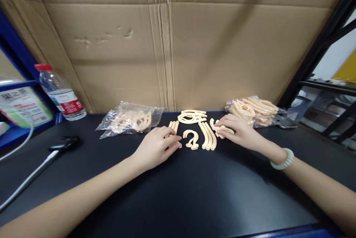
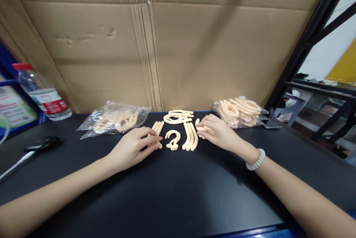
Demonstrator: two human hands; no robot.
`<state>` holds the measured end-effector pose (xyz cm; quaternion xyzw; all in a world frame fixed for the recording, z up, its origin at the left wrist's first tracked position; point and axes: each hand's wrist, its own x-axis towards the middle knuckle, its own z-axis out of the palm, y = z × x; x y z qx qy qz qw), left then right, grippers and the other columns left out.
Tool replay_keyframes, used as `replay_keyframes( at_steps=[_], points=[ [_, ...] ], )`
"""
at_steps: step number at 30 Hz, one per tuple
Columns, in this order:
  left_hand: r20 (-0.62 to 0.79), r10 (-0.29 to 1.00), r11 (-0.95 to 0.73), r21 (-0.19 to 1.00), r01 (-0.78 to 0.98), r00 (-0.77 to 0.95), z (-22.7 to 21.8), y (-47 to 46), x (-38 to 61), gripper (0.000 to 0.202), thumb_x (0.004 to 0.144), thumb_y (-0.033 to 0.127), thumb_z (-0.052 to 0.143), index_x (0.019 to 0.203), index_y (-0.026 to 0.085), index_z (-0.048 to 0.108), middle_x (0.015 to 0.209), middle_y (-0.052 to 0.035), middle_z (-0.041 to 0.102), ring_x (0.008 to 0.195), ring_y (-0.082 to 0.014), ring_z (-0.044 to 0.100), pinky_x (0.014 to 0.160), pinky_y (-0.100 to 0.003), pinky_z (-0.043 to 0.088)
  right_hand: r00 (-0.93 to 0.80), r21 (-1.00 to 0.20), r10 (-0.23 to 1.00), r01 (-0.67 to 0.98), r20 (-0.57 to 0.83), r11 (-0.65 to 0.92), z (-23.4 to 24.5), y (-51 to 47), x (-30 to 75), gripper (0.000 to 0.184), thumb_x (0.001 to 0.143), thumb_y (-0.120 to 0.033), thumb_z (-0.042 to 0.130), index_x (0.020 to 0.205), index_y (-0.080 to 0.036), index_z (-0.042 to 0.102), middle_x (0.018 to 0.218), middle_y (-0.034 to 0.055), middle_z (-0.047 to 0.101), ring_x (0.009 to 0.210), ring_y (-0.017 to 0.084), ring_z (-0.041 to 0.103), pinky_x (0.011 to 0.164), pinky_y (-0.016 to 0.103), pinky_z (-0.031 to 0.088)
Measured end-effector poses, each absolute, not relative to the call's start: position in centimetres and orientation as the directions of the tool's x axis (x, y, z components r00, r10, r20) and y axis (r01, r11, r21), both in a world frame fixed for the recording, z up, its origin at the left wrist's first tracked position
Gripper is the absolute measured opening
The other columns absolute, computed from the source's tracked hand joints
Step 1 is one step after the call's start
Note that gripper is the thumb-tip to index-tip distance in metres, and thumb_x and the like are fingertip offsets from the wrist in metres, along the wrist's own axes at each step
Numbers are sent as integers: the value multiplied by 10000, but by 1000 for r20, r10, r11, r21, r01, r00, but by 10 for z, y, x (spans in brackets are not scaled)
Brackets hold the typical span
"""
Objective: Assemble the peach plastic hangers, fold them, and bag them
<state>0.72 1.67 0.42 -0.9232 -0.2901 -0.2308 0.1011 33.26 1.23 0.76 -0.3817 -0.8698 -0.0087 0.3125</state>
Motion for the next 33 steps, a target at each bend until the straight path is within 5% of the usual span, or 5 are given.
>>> replay_keyframes(
  at_steps=[5, 11, 19, 30, 33],
  points=[
    [443, 597, -749, 9, 662, 669, 16, 28, 16, 220, 929, 232, 504, 1082, 163, 648, 1030, -89, 656, 945, -231, 624, 810, -366, 501, -541, -119, 578, 659, 611, 743, 9, 10, 320, 185, 942, -266, 499, 987, -179, 657, 836, 83, 663, 768, 210, 574, 704, 356, 465],
    [355, 661, -707, -4, 708, 662, 32, 67, 44, 183, 874, 186, 542, 1019, 151, 648, 1056, -106, 634, 961, -238, 627, 848, -356, 497, -494, -128, 593, 690, 636, 712, 7, 10, 319, 187, 941, -245, 496, 931, -176, 669, 782, 66, 665, 718, 193, 570, 689, 345, 441],
    [189, 696, -699, -44, 714, 693, 29, 117, 82, 327, 896, 363, 607, 1147, 154, 587, 1108, -82, 629, 964, -226, 624, 835, -434, 517, -397, -207, 634, 717, 663, 665, 4, 13, 326, 208, 942, -283, 497, 917, -189, 681, 771, 56, 674, 681, 180, 575, 662, 332, 450],
    [438, 548, -749, -121, 651, 712, 34, 101, 76, 208, 806, 240, 640, 962, 153, 533, 954, -119, 647, 944, -283, 594, 799, -396, 486, -327, -314, 683, 703, 654, 638, 11, 9, 324, 239, 933, -323, 485, 890, -188, 676, 792, 58, 678, 653, 162, 554, 625, 317, 454],
    [529, 535, -736, -92, 671, 659, 43, 85, 68, 222, 836, 267, 611, 992, 153, 501, 961, -121, 642, 940, -280, 598, 782, -390, 491, -236, -456, 750, 669, 618, 586, 11, 8, 322, 262, 924, -368, 498, 973, -170, 661, 741, 41, 650, 598, 143, 538, 556, 287, 438]
  ],
)
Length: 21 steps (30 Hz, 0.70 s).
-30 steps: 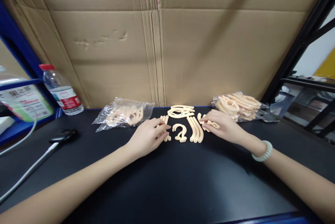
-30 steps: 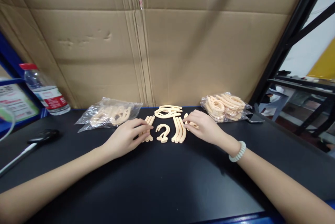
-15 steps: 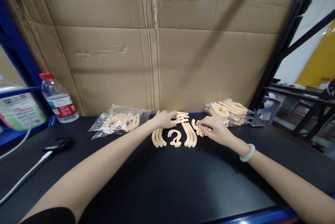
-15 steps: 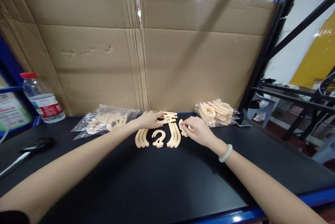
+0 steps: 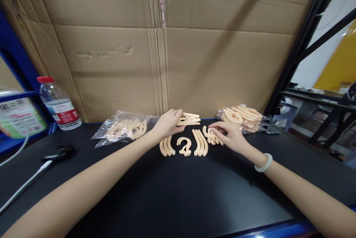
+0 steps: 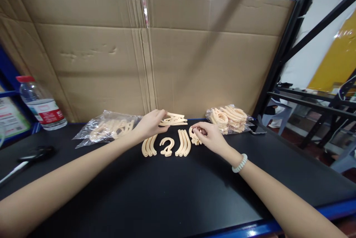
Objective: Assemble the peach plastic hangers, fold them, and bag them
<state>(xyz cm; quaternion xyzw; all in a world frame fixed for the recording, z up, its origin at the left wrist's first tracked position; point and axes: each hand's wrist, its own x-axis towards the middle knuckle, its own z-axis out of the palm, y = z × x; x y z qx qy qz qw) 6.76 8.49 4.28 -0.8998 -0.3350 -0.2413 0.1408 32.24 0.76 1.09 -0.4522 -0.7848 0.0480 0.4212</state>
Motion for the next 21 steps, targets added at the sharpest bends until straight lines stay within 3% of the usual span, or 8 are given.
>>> replay_keyframes(
  at_steps=[4, 6, 8, 12, 14, 17, 21],
  points=[
    [590, 514, -746, -51, 664, 623, 44, 41, 54, 324, 837, 353, 622, 1064, 174, 477, 1006, -104, 634, 939, -259, 611, 788, -382, 506, -172, -881, 931, 305, 322, 362, 13, -5, 304, 397, 863, -488, 580, 1066, -147, 600, 812, 43, 643, 557, 107, 532, 520, 256, 436],
    [636, 458, -812, 16, 583, 621, 38, 15, 48, 376, 809, 343, 657, 1096, 179, 479, 990, -92, 639, 900, -247, 623, 769, -374, 521, -277, -965, 942, 126, 190, 231, 14, -16, 290, 405, 866, -525, 567, 982, -138, 599, 827, 53, 644, 523, 87, 525, 506, 246, 433],
    [624, 425, -857, 46, 513, 655, 30, -6, 43, 432, 805, 287, 663, 1175, 185, 463, 1095, -112, 637, 959, -253, 625, 801, -379, 528, -377, -981, 918, 88, 125, 170, 14, -27, 277, 398, 856, -529, 586, 870, -132, 604, 790, 49, 642, 492, 74, 523, 486, 231, 418],
    [587, 487, -860, 193, 473, 647, 19, -25, 36, 546, 848, 260, 632, 1338, 214, 397, 1258, -121, 610, 1125, -251, 601, 916, -391, 514, -424, -955, 899, 209, 107, 212, 15, -41, 265, 346, 806, -486, 668, 763, -148, 613, 612, -11, 600, 452, 77, 521, 471, 219, 413],
    [569, 537, -838, 279, 468, 623, 17, -24, 35, 454, 885, 270, 583, 1315, 220, 448, 1170, -98, 667, 991, -221, 665, 828, -349, 545, -402, -945, 908, 235, 120, 229, 15, -42, 265, 326, 796, -475, 682, 750, -158, 619, 535, -33, 562, 454, 91, 532, 472, 221, 424],
    [506, 615, -789, 402, 466, 605, 18, -20, 35, 225, 935, 269, 503, 1133, 210, 592, 873, -27, 732, 681, -153, 675, 634, -263, 530, -363, -944, 921, 232, 137, 232, 15, -41, 269, 300, 765, -445, 724, 742, -161, 632, 534, -39, 546, 473, 102, 567, 476, 222, 449],
    [396, 706, -689, 578, 438, 587, 20, -21, 37, 150, 925, 269, 514, 1007, 192, 615, 713, 9, 700, 589, -127, 629, 572, -229, 497, -329, -957, 937, 212, 119, 196, 15, -39, 272, 309, 720, -443, 763, 726, -164, 628, 551, -17, 599, 506, 136, 625, 505, 250, 507]
  ],
)
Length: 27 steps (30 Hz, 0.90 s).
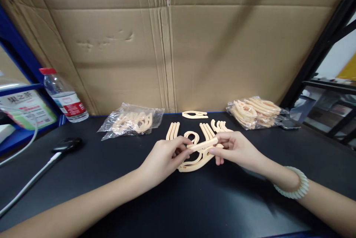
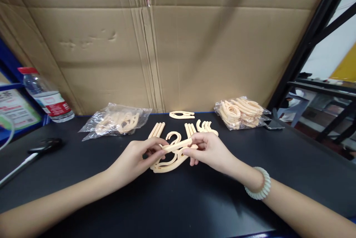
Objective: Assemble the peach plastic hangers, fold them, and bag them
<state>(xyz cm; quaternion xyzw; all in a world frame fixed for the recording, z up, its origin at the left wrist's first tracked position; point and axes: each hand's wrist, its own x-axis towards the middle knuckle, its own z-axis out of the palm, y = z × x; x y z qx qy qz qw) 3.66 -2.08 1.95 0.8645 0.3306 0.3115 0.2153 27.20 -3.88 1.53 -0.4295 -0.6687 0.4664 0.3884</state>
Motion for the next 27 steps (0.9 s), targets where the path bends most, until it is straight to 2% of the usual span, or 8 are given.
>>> replay_keyframes(
  at_steps=[4, 7, 10, 16, 20, 23, 27],
  points=[
    [431, 744, -646, 658, 387, 511, 19, -25, 36, 150, 947, 290, 466, 1017, 195, 559, 724, 12, 618, 618, -128, 586, 575, -242, 487, -291, -959, 946, 198, 140, 203, 18, -38, 274, 321, 733, -455, 752, 723, -168, 609, 573, 14, 651, 523, 144, 641, 537, 267, 533],
    [442, 800, -566, 781, 265, 407, 17, -24, 35, 161, 976, 322, 412, 1048, 202, 494, 738, 16, 572, 643, -132, 570, 576, -250, 488, -266, -955, 948, 190, 173, 227, 21, -36, 276, 320, 745, -460, 741, 733, -168, 611, 599, 18, 648, 534, 132, 622, 537, 259, 528],
    [488, 826, -543, 822, 169, 281, 14, -22, 35, 174, 995, 325, 376, 1089, 200, 454, 727, 22, 547, 658, -134, 557, 620, -270, 494, -245, -944, 945, 193, 217, 267, 23, -35, 277, 326, 755, -474, 727, 736, -167, 617, 661, 22, 634, 546, 113, 572, 511, 242, 502],
    [558, 820, -568, 820, 64, 126, 9, -27, 41, 143, 994, 315, 386, 1083, 217, 442, 737, 33, 535, 649, -126, 551, 641, -271, 487, -190, -934, 942, 176, 278, 311, 24, -36, 278, 330, 765, -485, 714, 724, -178, 603, 719, 17, 616, 536, 92, 487, 483, 226, 432],
    [571, 814, -580, 808, 99, 107, 6, -29, 41, 171, 993, 319, 387, 1099, 211, 469, 718, 32, 519, 641, -129, 528, 625, -266, 472, -140, -948, 945, 78, 295, 307, 21, -33, 282, 305, 794, -464, 696, 768, -190, 566, 744, 20, 631, 541, 93, 479, 476, 224, 417],
    [574, 804, -594, 788, 164, 154, 5, -29, 39, 201, 1001, 312, 368, 1104, 203, 503, 712, 28, 508, 637, -130, 507, 612, -261, 453, -125, -956, 950, 20, 287, 291, 18, -30, 283, 283, 786, -423, 718, 799, -199, 546, 684, -7, 606, 527, 95, 502, 476, 225, 439],
    [613, 726, -686, 670, 282, 311, 4, -32, 37, 213, 996, 250, 383, 1080, 208, 574, 809, -7, 562, 705, -141, 534, 643, -265, 444, -187, -962, 944, -11, 271, 274, 18, -31, 279, 294, 738, -365, 771, 869, -197, 569, 779, 15, 640, 636, 130, 608, 535, 243, 514]
  ],
)
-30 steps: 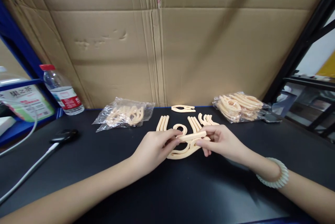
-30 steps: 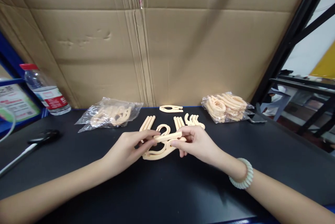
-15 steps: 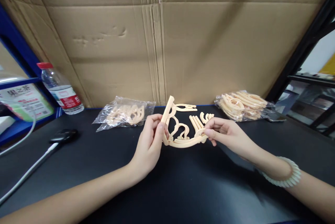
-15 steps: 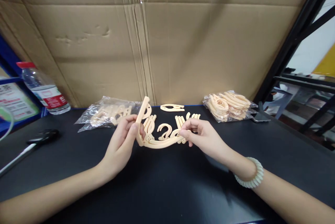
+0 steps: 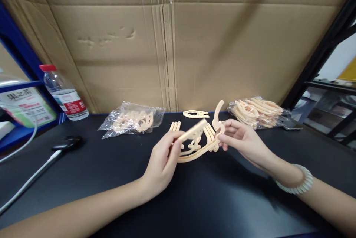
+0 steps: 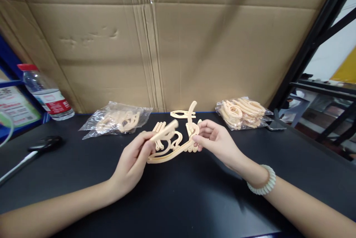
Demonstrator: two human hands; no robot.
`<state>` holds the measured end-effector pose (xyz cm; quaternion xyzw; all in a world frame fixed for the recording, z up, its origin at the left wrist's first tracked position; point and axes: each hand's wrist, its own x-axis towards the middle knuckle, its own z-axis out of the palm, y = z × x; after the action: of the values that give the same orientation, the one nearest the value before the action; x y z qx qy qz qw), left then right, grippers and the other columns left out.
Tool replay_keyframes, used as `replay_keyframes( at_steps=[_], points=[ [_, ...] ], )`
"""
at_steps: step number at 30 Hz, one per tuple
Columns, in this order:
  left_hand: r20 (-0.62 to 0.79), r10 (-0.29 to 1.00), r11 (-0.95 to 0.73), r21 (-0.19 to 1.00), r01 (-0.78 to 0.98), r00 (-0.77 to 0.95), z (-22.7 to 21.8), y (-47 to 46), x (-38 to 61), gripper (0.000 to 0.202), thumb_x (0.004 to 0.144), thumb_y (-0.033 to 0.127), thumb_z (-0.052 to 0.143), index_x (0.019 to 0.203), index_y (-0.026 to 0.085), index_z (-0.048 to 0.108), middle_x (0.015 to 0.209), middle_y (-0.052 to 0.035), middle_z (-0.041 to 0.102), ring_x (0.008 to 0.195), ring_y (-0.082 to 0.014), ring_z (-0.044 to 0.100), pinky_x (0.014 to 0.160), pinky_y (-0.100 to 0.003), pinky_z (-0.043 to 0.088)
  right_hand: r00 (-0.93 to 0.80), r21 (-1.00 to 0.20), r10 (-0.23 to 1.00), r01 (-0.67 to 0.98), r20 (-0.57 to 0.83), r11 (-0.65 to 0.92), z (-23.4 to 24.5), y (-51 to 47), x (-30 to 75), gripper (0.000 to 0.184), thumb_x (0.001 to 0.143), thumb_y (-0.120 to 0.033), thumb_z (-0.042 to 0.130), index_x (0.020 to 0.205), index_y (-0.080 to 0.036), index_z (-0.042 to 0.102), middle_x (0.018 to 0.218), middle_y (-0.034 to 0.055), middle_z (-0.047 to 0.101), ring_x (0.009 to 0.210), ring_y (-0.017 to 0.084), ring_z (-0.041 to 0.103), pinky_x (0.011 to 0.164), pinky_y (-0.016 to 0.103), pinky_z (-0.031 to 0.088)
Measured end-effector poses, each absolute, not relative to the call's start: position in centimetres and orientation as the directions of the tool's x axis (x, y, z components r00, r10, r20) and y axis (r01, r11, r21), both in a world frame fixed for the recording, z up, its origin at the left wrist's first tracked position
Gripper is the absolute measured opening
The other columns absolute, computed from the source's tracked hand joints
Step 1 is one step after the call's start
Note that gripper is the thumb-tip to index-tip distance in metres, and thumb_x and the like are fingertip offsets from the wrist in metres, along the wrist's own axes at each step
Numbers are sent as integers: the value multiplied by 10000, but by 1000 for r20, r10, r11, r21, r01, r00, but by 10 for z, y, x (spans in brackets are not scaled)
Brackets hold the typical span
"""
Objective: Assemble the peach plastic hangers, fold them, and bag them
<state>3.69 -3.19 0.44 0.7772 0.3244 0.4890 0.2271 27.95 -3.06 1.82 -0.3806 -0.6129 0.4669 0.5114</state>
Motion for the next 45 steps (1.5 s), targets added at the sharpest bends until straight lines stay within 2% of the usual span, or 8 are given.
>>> replay_keyframes(
  at_steps=[6, 12, 17, 22, 26, 31, 37, 45],
  points=[
    [621, 531, -836, 494, 238, 577, 6, -38, 37, 236, 953, 137, 451, 1128, 195, 597, 969, -59, 603, 878, -167, 573, 794, -293, 468, -247, -950, 922, 21, 298, 312, 20, -35, 277, 222, 763, -362, 748, 833, -186, 632, 783, 18, 641, 665, 141, 626, 616, 287, 563],
    [426, 645, -629, 767, 125, 634, 6, -37, 40, 170, 942, 236, 485, 1028, 221, 630, 1170, -93, 531, 1116, -222, 525, 918, -355, 476, -238, -919, 896, 30, 375, 393, 13, -35, 276, 163, 766, -307, 754, 793, -186, 649, 795, 28, 657, 705, 154, 653, 644, 291, 578],
    [170, 703, -197, 980, -42, 690, 4, -32, 45, 179, 889, 283, 578, 1051, 208, 557, 1083, -58, 561, 845, -157, 604, 770, -318, 494, -299, -823, 818, 146, 492, 549, 8, -37, 275, 121, 813, -275, 709, 781, -180, 642, 804, 42, 662, 758, 174, 663, 662, 300, 567],
    [68, 721, -126, 991, 34, 689, 4, -27, 48, 207, 836, 300, 635, 986, 160, 609, 931, -24, 578, 697, -101, 518, 644, -239, 419, -430, -582, 642, 280, 635, 763, 7, -40, 273, 49, 876, -182, 634, 872, -189, 682, 815, 45, 696, 757, 161, 655, 697, 299, 534],
    [-2, 750, -137, 978, 159, 662, 2, -29, 50, 227, 863, 339, 593, 947, 134, 642, 742, 7, 559, 566, -79, 434, 498, -196, 319, -531, -465, 545, 291, 648, 836, 5, -43, 270, 126, 921, -178, 571, 958, -187, 691, 831, 57, 694, 759, 155, 644, 666, 280, 533],
    [-5, 724, -246, 933, 264, 690, 3, -32, 50, 265, 904, 352, 516, 939, 131, 658, 683, 8, 568, 563, -102, 475, 507, -202, 366, -579, -372, 488, 316, 653, 873, 0, -46, 267, 179, 944, -143, 514, 1002, -182, 679, 860, 66, 678, 787, 152, 625, 696, 288, 534],
    [148, 603, -628, 694, 352, 784, 11, -30, 48, 325, 960, 270, 410, 720, 146, 591, 577, 40, 465, 526, -93, 399, 528, -201, 344, -616, -271, 432, 340, 659, 900, 0, -50, 268, 193, 931, -91, 505, 1008, -179, 658, 861, 64, 671, 795, 158, 600, 699, 304, 512],
    [184, 508, -753, 569, 330, 841, 17, -31, 48, 320, 966, 231, 377, 694, 160, 530, 582, 39, 442, 502, -88, 398, 509, -192, 335, -700, 3, 258, 348, 666, 937, 2, -52, 267, 210, 961, -114, 437, 947, -118, 647, 786, 79, 661, 747, 172, 575, 655, 330, 486]
  ],
)
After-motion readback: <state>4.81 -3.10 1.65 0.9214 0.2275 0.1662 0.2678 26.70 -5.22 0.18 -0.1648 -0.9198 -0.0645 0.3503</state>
